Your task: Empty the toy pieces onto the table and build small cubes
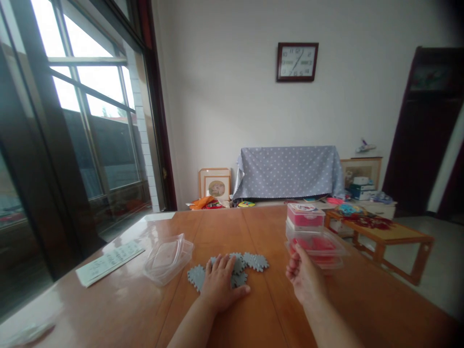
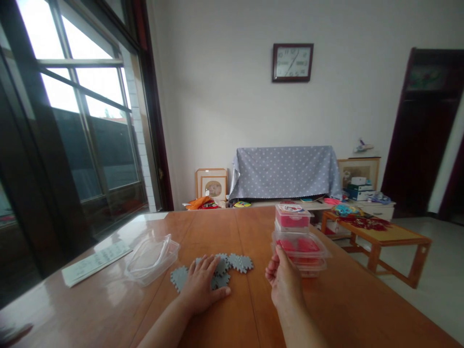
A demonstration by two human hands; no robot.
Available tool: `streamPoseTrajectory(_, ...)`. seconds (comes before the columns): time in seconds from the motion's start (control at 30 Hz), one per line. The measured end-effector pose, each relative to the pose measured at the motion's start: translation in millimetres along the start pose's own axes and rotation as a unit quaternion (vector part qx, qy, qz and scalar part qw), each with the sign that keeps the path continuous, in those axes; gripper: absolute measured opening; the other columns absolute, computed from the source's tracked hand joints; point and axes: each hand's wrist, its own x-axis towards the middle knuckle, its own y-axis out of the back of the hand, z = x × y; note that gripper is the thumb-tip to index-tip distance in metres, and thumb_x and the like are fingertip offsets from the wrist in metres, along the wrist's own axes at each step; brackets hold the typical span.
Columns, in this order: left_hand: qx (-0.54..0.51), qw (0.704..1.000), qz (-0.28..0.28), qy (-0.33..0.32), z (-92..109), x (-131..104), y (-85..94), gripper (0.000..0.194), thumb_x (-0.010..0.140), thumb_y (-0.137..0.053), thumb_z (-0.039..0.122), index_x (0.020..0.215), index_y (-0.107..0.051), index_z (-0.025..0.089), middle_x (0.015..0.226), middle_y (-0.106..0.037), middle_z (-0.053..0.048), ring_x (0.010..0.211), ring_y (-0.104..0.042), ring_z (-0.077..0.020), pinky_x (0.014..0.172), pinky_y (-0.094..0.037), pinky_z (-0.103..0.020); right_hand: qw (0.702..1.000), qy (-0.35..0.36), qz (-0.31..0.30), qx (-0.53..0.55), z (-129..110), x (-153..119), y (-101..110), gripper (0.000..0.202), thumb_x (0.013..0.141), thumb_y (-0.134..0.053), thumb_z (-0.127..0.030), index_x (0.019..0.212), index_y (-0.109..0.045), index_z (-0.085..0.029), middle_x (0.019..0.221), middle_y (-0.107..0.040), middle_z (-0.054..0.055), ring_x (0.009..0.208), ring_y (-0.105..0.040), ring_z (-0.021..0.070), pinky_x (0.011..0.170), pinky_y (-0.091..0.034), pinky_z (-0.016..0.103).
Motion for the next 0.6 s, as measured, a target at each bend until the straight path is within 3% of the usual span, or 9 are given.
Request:
streamPoseTrajectory(0.2,0.006,1.000,0.020,0.000,3.2,16.3,0.2,0.088,0.079,-0.058,0.074,0.151,-0.043,0.025,0.158,-0.040,-0.011,0.150,-0.025,-0.0356,0.123,-0.011,-0.055,1.000,0.027,0.011,0.012,6.1,1.9,0.9,0.036,0.075,-0.075,-0.047,0.070,-0.051,-0.021,0.047,-0.044,-0.011,0.038,-0.039,0.0061,0.038,-0.030,0.018)
streamPoseTrajectory(0.33,-0.008,0.996,0.082,-0.028,16.4,28.0,6.9,0.068,0.085,-0.057,0.065,0.138,-0.056,0.024,0.147,-0.053,-0.012,0.145,-0.034,-0.0349,0.122,-0.012,-0.054,0.998,0.030,0.007,0.053,-0.1,1.9,-0.1,0.037,0.078,-0.070,-0.047,0.068,-0.045,-0.023,0.043,-0.035,-0.013,0.036,-0.031,0.0061,0.037,-0.025,0.019)
streamPoseTrajectory(0.4,-0.059,0.989,0.128,-0.048,32.6,39.0,6.9,0.054,0.089,-0.055,0.058,0.129,-0.060,0.022,0.134,-0.062,-0.013,0.134,-0.047,-0.0315,0.119,-0.025,-0.049,0.996,0.030,0.005,0.082,-4.6,2.9,1.4,0.037,0.081,-0.066,-0.049,0.067,-0.043,-0.023,0.043,-0.032,-0.013,0.036,-0.028,0.0062,0.036,-0.024,0.020)
streamPoseTrajectory(0.47,-0.161,0.974,0.152,-0.039,55.9,54.6,2.7,0.043,0.091,-0.055,0.053,0.118,-0.063,0.020,0.119,-0.067,-0.011,0.117,-0.059,-0.0263,0.104,-0.043,-0.040,0.994,0.035,0.003,0.106,-8.7,5.9,4.6,0.038,0.083,-0.062,-0.050,0.067,-0.042,-0.023,0.044,-0.031,-0.013,0.036,-0.027,0.0065,0.036,-0.025,0.021)
streamPoseTrajectory(0.53,-0.302,0.944,0.131,0.014,84.1,72.3,-4.6,0.033,0.091,-0.055,0.050,0.099,-0.062,0.019,0.096,-0.070,-0.006,0.093,-0.067,-0.0195,0.083,-0.050,-0.029,0.992,0.049,0.006,0.118,-12.2,10.8,9.3,0.037,0.085,-0.059,-0.051,0.067,-0.040,-0.024,0.045,-0.030,-0.013,0.037,-0.027,0.0070,0.037,-0.026,0.021)
streamPoseTrajectory(0.6,-0.421,0.899,0.085,0.083,113.9,88.7,-12.5,0.036,0.089,-0.057,0.055,0.086,-0.058,0.018,0.074,-0.064,-0.002,0.070,-0.065,-0.0155,0.065,-0.048,-0.024,0.990,0.064,0.016,0.125,-15.7,16.6,14.5,0.036,0.086,-0.057,-0.051,0.068,-0.039,-0.024,0.045,-0.030,-0.013,0.037,-0.028,0.0075,0.038,-0.027,0.022)
